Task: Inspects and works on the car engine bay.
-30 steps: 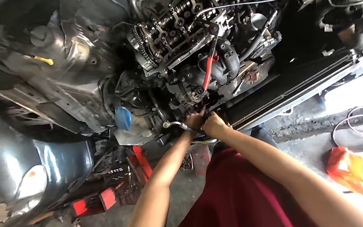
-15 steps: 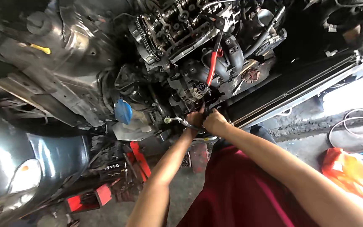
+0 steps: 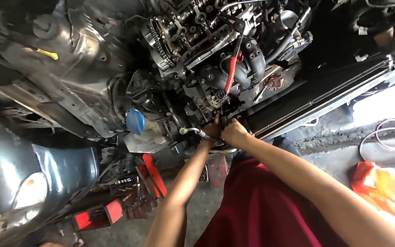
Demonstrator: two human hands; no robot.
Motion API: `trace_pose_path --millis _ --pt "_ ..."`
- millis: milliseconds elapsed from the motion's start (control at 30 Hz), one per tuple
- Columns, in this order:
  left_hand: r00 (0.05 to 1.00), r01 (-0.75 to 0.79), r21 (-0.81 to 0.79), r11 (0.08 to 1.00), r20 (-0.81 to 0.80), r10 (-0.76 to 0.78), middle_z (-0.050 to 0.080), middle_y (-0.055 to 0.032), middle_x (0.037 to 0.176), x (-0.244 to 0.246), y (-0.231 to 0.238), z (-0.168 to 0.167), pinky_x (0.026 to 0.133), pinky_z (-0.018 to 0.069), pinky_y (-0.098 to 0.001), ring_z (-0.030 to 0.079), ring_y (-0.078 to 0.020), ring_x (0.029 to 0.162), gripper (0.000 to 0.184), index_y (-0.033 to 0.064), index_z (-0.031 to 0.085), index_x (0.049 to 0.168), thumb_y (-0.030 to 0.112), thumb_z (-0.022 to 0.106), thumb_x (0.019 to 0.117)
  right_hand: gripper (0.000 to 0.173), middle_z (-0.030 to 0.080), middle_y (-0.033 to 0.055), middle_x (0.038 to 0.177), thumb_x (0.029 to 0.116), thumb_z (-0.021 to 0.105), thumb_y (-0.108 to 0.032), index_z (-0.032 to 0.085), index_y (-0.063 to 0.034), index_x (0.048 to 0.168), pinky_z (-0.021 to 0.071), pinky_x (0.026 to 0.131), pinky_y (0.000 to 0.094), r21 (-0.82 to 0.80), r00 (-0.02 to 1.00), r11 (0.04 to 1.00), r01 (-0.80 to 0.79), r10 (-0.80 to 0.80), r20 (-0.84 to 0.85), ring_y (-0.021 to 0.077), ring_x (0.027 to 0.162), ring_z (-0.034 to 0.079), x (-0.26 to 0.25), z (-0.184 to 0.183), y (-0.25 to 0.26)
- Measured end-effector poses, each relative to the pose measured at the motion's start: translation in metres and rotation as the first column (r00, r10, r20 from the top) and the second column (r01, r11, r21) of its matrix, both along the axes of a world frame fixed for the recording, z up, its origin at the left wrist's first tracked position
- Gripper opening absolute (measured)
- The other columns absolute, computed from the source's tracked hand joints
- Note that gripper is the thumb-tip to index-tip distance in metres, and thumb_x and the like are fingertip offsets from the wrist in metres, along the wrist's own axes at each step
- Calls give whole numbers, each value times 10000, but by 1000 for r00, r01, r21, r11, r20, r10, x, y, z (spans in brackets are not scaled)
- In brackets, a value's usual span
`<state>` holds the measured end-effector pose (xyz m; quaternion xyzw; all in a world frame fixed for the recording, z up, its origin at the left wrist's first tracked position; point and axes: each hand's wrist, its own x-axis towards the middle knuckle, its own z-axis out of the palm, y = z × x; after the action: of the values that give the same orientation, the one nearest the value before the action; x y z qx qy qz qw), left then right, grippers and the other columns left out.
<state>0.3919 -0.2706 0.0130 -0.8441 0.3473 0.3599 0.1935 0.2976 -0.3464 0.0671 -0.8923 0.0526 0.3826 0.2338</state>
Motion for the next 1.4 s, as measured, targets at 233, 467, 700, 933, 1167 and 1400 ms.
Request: trace_pose_path --millis 233,467,700,933,1167,1400 --pt "900 -300 -318 899 -408 156 673 -226 1268 24 29 -47 953 534 -570 688 -379 1085 918 207 96 1662 179 687 960 215 695 206 1143 1011 542 -71 681 30 1140 408 1066 632 3 1000 1000 9 -9 -4 387 1105 653 0 2 0" --pt "611 -630 -279 725 -754 241 642 -170 1294 32 32 -46 866 560 -359 673 -170 960 981 201 42 1661 -26 644 920 227 684 222 1167 1002 550 -61 670 41 1165 390 1094 626 21 999 999 32 -32 -15 400 1149 634 0 6 -2" --pt "594 -640 -207 740 -744 306 666 -118 1116 40 34 -39 736 534 -314 613 -126 823 693 195 247 1626 66 564 1024 251 661 253 1211 1010 530 -56 652 57 1198 369 1106 636 65 998 996 58 -57 -18 428 1191 604 0 7 -5" --pt "319 -798 -40 601 -874 366 690 -68 1115 58 53 -89 606 529 -274 620 -100 711 582 259 359 1566 91 538 1037 278 648 261 1233 982 552 -17 634 51 1239 358 1113 636 75 998 996 44 -40 -55 429 1199 599 3 9 -6" --pt "412 -757 -88 647 -833 370 658 -64 1040 50 37 -65 597 506 -270 577 -94 688 485 196 443 1504 111 552 1039 316 643 262 1240 950 619 -38 627 41 1257 355 1109 641 58 998 998 39 -36 -57 439 1204 591 6 10 -7" --pt "821 -492 -331 806 -484 302 643 -239 1319 60 54 -86 1069 484 -514 631 -355 1215 476 17 560 1413 166 677 976 383 614 233 1344 988 557 -97 587 -17 1362 318 1160 601 81 989 987 136 -140 45 406 1325 531 8 16 -16"
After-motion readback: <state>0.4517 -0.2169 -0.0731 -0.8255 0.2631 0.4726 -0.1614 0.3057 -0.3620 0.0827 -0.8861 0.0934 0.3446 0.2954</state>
